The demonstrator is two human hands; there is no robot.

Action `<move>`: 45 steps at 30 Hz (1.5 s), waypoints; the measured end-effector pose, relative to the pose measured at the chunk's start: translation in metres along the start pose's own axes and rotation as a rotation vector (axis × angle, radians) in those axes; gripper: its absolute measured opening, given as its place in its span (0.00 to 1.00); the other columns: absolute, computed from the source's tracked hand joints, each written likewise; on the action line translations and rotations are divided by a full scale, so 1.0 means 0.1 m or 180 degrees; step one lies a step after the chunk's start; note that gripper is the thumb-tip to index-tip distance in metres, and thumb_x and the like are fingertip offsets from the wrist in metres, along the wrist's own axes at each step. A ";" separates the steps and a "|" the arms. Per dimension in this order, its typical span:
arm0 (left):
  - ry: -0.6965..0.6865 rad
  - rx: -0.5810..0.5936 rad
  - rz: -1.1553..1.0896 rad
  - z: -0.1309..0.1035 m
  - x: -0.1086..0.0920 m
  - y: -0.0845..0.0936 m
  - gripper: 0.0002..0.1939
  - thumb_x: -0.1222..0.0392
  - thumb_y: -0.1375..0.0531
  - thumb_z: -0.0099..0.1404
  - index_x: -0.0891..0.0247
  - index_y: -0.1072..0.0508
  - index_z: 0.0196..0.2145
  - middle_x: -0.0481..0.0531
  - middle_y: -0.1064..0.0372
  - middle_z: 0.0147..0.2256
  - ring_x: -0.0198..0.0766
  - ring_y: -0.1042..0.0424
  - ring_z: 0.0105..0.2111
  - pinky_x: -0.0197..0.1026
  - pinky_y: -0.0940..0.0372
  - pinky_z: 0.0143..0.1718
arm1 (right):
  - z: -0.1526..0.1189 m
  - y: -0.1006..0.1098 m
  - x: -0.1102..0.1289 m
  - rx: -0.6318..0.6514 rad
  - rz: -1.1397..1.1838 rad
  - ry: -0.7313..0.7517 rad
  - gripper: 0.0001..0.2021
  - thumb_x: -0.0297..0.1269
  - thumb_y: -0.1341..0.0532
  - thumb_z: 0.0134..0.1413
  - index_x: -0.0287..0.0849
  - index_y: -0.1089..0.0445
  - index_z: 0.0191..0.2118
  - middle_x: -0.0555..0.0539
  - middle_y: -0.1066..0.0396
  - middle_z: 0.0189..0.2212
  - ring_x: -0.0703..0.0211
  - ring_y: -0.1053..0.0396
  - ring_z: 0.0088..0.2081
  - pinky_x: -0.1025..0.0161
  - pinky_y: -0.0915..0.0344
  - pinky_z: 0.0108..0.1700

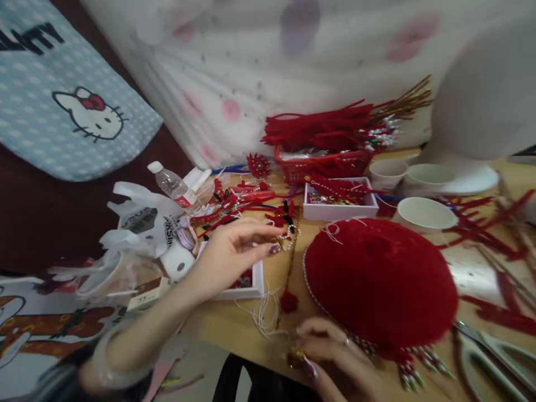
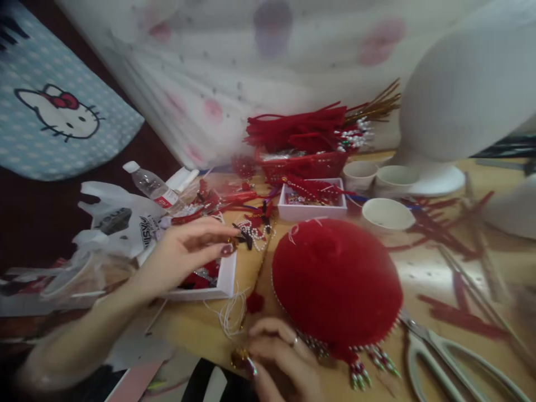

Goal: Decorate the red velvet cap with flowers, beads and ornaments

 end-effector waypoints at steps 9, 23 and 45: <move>0.0025 -0.0573 -0.0427 -0.94 0.00 -0.86 0.05 0.63 0.37 0.62 0.56 0.21 0.29 0.47 0.25 0.31 0.34 0.27 0.34 0.32 0.33 0.36 | -0.16 0.21 0.34 -0.0160 0.0726 -0.0327 0.06 0.32 0.39 0.61 0.46 0.24 0.41 0.45 0.28 0.39 0.62 0.26 0.36 0.68 0.27 0.36; 0.0773 -0.0554 -0.1599 -1.27 0.06 -1.16 0.05 0.57 0.35 0.62 0.60 0.20 0.33 0.48 0.22 0.33 0.33 0.24 0.33 0.29 0.30 0.36 | -0.37 0.27 0.37 -0.0610 0.1654 -0.0827 0.07 0.38 0.37 0.60 0.42 0.27 0.32 0.52 0.31 0.28 0.68 0.28 0.27 0.71 0.27 0.31; -0.0356 0.0292 -0.1470 -1.33 -0.01 -1.15 0.13 0.63 0.35 0.62 0.52 0.19 0.44 0.50 0.27 0.36 0.35 0.27 0.38 0.32 0.31 0.41 | -0.42 0.52 0.48 -0.0417 0.1460 -0.1043 0.09 0.40 0.30 0.51 0.41 0.27 0.34 0.51 0.28 0.23 0.65 0.29 0.24 0.70 0.27 0.24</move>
Point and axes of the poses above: each hand's wrist, its own z-axis towards the middle knuckle, its own y-axis out of the back of the hand, x = y × z, the point moved 3 cm from there along z, towards the middle knuckle
